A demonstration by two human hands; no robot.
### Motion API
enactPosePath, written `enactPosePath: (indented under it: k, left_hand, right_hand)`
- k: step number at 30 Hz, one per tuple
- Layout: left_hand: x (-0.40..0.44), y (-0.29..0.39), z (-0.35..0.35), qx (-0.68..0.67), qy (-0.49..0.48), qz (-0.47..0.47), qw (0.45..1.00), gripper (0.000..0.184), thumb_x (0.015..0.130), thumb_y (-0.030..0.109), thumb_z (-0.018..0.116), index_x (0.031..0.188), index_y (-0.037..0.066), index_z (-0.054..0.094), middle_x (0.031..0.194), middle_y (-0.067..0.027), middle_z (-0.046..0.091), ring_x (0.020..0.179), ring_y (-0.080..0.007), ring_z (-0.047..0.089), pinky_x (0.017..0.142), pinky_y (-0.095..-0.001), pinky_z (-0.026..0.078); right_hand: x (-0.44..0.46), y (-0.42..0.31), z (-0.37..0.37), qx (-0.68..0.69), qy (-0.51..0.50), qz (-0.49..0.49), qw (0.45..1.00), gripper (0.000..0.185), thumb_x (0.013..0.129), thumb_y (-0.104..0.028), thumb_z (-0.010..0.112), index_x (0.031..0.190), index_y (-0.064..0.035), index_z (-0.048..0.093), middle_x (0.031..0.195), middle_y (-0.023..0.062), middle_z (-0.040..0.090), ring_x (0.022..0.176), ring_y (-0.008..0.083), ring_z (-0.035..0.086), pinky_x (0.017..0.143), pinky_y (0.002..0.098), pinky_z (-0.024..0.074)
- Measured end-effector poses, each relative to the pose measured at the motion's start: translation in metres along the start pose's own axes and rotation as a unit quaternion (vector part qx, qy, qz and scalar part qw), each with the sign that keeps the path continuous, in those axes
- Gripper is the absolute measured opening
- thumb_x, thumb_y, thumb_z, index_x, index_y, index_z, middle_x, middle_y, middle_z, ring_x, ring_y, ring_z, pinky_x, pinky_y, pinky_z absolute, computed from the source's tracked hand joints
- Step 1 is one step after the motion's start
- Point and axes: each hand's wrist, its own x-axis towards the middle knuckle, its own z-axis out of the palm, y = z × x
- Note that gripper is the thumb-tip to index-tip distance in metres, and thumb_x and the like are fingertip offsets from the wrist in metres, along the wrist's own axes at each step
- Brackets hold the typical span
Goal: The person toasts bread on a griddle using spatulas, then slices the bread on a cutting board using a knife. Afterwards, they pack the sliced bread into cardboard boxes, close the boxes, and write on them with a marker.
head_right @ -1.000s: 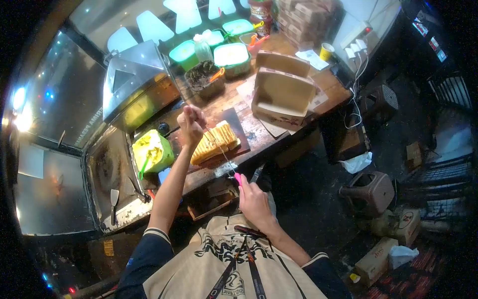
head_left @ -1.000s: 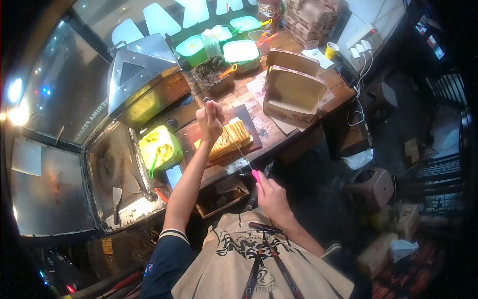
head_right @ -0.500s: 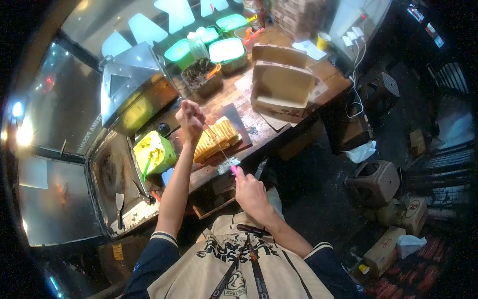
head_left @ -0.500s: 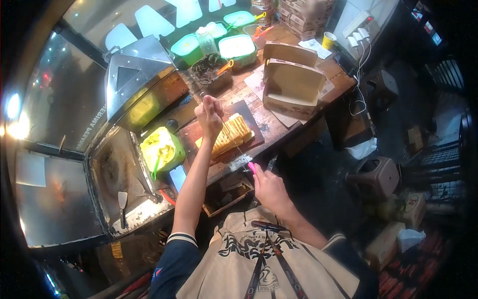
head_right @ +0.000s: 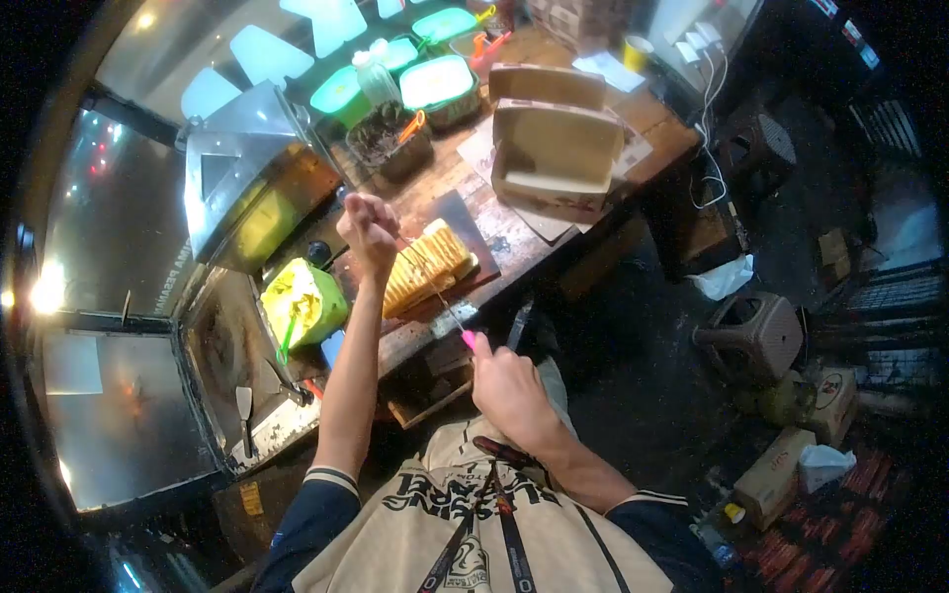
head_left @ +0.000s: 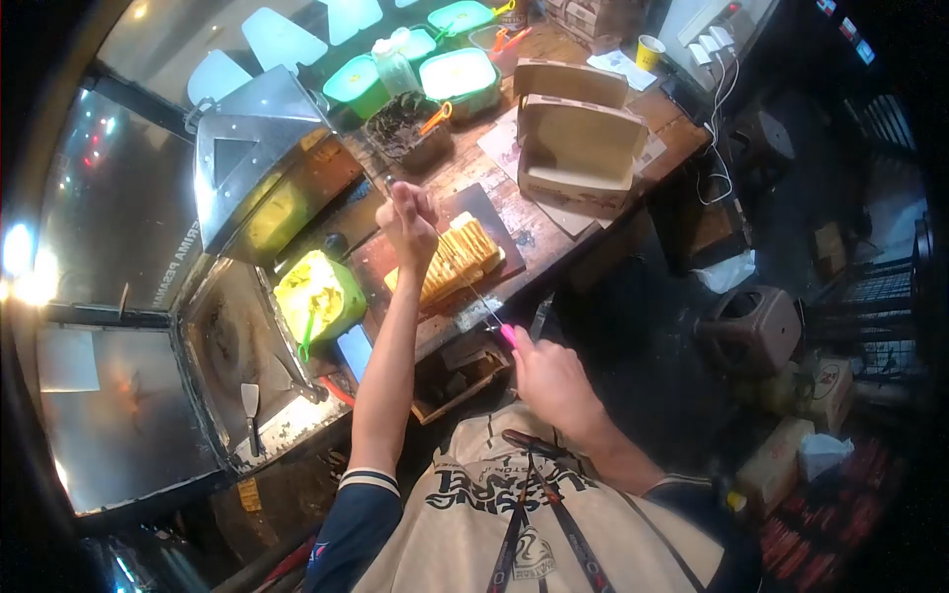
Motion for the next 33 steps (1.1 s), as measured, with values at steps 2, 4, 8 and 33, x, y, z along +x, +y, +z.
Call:
enactPosePath:
  k: [2,4,8,33]
  left_hand:
    - [-0.002,0.004,0.003,0.005,0.019,-0.010,1.000,0.058,0.095,0.052,0.042,0.061,0.005,0.044,0.048,0.0002,0.039,0.041,-0.0086,0.038,0.039,-0.0236,0.027]
    - [-0.001,0.001,0.000,-0.015,0.001,-0.004,1.000,0.058,0.094,0.054,0.042,0.063,0.005,0.042,0.051,0.0002,0.036,0.041,-0.0095,0.037,0.039,-0.0243,0.025]
    - [-0.001,0.002,-0.001,-0.045,-0.001,0.002,0.999,0.057,0.095,0.053,0.042,0.064,0.005,0.043,0.050,-0.0002,0.037,0.040,-0.0090,0.036,0.038,-0.0240,0.026]
    - [-0.010,0.002,-0.004,-0.015,0.014,0.009,1.000,0.060,0.095,0.056,0.039,0.064,0.004,0.040,0.052,-0.0006,0.034,0.043,-0.0108,0.035,0.039,-0.0260,0.026]
  right_hand:
    - [0.011,0.001,0.015,0.009,0.046,-0.013,0.999,0.024,0.089,-0.012,0.048,0.111,-0.0025,0.054,0.067,0.0215,0.060,0.062,0.0421,0.060,0.059,0.0506,0.0486]
    - [0.069,0.022,0.072,0.046,0.061,-0.050,0.996,0.022,0.090,-0.009,0.046,0.109,-0.0010,0.053,0.068,0.0239,0.060,0.065,0.0430,0.059,0.058,0.0508,0.0472]
    - [0.053,0.022,0.059,0.084,0.051,-0.050,0.994,0.026,0.089,-0.009,0.049,0.112,-0.0003,0.054,0.076,0.0261,0.060,0.070,0.0419,0.060,0.059,0.0500,0.0476]
    - [0.035,0.053,0.080,0.142,0.112,-0.094,0.979,0.033,0.089,-0.011,0.052,0.122,-0.0044,0.054,0.080,0.0228,0.060,0.070,0.0403,0.060,0.062,0.0459,0.0486]
